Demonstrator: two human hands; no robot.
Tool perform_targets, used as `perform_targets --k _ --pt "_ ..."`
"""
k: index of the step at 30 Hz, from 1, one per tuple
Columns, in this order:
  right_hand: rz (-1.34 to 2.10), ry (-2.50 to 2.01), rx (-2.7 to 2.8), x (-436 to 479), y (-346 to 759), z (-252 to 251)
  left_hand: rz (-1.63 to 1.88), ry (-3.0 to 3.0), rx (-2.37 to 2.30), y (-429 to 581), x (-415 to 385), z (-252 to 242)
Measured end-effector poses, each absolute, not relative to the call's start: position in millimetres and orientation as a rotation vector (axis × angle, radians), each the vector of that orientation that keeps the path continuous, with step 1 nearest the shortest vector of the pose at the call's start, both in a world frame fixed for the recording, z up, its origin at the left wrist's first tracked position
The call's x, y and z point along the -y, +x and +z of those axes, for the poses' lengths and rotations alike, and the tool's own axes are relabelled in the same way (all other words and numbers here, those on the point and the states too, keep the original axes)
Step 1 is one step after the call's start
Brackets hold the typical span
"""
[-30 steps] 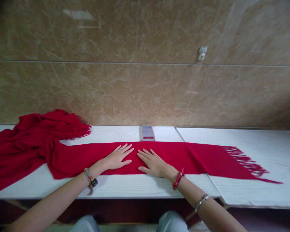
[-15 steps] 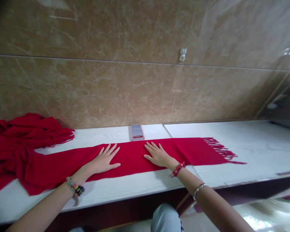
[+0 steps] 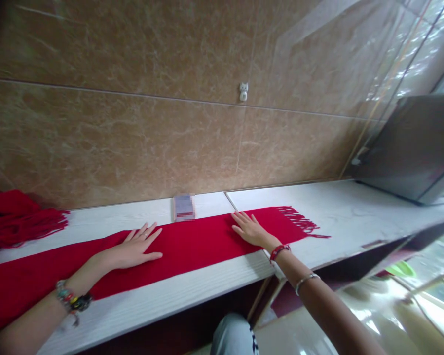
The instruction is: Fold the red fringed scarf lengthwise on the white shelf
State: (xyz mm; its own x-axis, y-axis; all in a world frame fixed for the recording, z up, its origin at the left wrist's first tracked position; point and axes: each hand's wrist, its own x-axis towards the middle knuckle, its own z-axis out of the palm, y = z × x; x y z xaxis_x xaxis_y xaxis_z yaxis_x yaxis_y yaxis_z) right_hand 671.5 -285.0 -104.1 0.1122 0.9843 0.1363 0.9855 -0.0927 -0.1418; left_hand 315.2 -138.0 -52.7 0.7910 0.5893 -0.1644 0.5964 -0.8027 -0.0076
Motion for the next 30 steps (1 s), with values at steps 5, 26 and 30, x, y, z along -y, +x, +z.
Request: perform_targets --k 5,26,30 --pt "0.019 -2.088 2.117 272.8 650.7 -100.3 0.000 3.001 -0.898 365.2 153.0 -71.1" --pt "-0.069 -2.064 2.051 263.9 681.5 -87.5 0.066 2.952 -0.970 364.9 154.2 -81.8" --pt "0.047 -1.700 2.315 248.9 582.5 -78.9 0.061 2.895 -1.058 358.2 155.4 -81.9"
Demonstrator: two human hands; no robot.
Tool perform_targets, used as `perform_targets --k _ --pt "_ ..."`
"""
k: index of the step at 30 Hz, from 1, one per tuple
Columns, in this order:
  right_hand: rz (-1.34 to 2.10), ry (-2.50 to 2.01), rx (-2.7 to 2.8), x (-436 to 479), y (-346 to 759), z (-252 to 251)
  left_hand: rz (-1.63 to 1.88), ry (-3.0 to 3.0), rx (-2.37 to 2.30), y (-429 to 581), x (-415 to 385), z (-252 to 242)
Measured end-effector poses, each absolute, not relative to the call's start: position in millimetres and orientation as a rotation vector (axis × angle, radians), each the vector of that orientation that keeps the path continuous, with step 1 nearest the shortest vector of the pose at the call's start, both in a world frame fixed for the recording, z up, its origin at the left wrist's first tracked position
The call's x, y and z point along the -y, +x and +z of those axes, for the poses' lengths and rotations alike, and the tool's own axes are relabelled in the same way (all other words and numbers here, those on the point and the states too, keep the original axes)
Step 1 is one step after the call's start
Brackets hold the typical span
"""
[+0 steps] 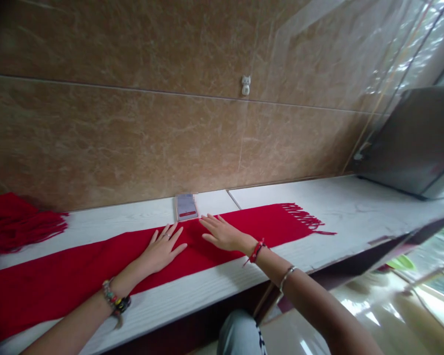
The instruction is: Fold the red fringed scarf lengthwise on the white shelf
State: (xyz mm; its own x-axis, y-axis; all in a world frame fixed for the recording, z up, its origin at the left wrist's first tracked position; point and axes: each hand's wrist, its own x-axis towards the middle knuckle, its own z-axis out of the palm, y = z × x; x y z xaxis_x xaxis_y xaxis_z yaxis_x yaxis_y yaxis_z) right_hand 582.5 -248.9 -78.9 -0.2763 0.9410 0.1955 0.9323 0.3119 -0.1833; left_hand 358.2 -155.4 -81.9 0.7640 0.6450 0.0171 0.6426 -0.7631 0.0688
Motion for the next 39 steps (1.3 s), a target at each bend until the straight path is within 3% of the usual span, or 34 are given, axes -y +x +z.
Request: perform_targets --k 9,19,32,39 --pt "0.139 -1.749 2.384 246.3 552.7 -93.0 0.046 2.819 -1.052 342.6 151.5 -79.6" --pt "0.095 -1.429 2.424 204.8 466.5 -69.9 0.127 2.623 -1.569 235.8 83.9 -66.8" --pt "0.175 -1.382 2.566 175.8 428.4 -87.2 -0.065 2.539 -1.593 175.7 57.0 -85.6" --pt "0.114 -1.358 2.560 175.2 427.8 -92.8 0.111 2.856 -1.354 151.0 66.5 -85.0"
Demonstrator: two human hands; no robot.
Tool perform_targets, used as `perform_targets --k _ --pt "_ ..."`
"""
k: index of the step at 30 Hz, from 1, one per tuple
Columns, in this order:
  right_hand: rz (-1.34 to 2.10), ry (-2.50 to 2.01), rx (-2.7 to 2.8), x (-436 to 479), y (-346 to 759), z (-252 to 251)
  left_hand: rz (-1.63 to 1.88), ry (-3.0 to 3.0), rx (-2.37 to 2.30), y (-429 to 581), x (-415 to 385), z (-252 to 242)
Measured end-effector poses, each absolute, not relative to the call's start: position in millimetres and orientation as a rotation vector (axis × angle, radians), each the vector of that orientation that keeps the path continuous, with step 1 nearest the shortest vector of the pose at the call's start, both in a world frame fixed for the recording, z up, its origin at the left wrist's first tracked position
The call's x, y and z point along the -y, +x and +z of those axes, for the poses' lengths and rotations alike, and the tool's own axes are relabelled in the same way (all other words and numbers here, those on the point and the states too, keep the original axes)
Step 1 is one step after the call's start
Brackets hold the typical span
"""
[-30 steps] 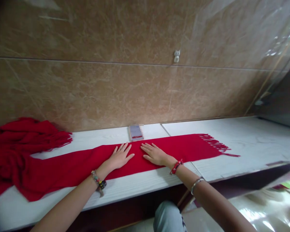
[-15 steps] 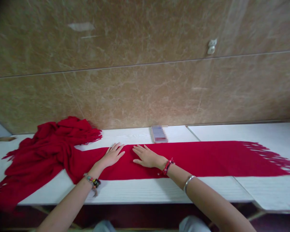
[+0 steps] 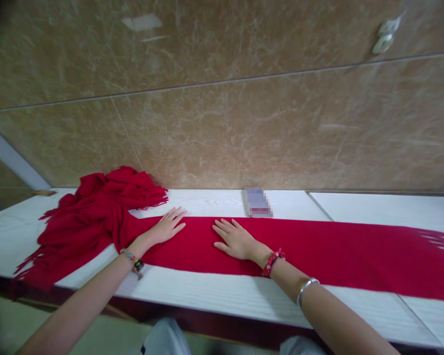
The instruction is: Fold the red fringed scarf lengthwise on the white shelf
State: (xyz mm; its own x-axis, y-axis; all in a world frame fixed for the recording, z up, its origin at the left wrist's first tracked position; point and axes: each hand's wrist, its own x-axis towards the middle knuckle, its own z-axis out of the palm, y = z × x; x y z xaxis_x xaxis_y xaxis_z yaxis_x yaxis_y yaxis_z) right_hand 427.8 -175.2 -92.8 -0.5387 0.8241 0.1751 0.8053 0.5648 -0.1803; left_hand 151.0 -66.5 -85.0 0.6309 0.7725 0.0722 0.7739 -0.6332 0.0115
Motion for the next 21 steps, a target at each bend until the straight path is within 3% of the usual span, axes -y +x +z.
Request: perform_targets --k 4,21 --pt "0.105 -1.355 2.551 175.2 428.3 -93.5 -0.098 -2.932 1.010 142.9 78.3 -70.1" --pt "0.153 -1.227 2.559 184.6 425.3 -80.0 0.163 -3.113 0.839 150.0 122.5 -51.2"
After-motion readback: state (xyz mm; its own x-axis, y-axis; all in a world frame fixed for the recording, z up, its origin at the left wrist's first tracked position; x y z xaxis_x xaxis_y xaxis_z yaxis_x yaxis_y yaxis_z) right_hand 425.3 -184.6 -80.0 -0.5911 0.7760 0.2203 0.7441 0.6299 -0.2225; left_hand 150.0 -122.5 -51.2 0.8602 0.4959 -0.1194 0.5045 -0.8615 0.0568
